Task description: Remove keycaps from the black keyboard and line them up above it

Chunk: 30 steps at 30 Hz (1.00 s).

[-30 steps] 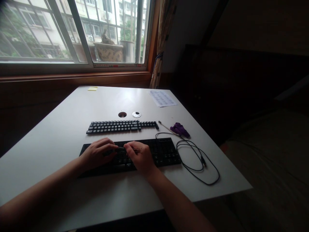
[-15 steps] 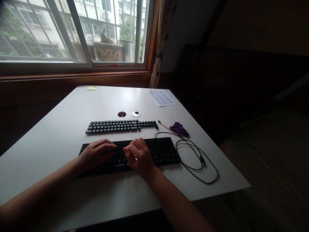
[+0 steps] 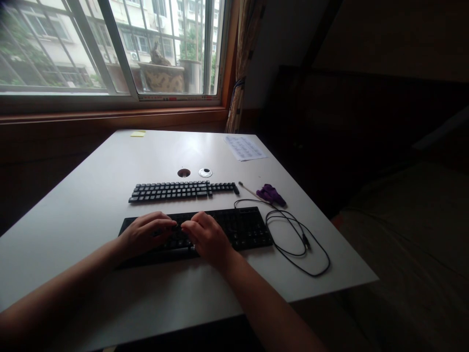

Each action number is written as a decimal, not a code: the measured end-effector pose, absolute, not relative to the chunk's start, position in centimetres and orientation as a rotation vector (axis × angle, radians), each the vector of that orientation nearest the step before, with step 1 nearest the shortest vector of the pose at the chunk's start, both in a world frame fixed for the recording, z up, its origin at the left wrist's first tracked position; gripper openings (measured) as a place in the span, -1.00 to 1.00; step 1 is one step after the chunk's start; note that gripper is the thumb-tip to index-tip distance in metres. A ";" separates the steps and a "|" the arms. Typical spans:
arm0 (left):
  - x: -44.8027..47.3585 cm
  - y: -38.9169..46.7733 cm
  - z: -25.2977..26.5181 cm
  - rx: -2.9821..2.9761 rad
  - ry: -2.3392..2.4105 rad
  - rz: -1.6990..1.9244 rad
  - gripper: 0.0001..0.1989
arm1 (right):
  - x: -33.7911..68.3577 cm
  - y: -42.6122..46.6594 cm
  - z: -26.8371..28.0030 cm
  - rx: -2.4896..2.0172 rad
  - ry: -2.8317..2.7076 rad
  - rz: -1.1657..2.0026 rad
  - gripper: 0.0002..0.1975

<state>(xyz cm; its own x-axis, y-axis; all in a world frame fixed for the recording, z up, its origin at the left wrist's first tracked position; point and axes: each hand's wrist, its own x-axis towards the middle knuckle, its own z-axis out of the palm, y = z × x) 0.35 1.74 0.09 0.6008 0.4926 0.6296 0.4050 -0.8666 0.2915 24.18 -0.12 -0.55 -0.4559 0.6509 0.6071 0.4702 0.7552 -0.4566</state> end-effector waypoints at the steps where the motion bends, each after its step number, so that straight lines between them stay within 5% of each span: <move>1: 0.3 1.7 0.0 2.695 0.759 1.105 -0.77 | 24.2 -0.1 -0.6 -0.834 -2.135 0.280 -0.86; 30: 0.6 1.8 0.2 2.643 0.607 1.072 -0.90 | 24.1 -0.4 -0.4 -0.806 -2.238 0.102 -0.81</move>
<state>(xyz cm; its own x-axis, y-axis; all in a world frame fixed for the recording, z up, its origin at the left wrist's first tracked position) 0.57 1.85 0.22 0.6476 0.4551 0.6111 0.2903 -0.8889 0.3544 24.14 -0.38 -0.36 -0.5268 0.5783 0.6229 0.5194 0.7991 -0.3027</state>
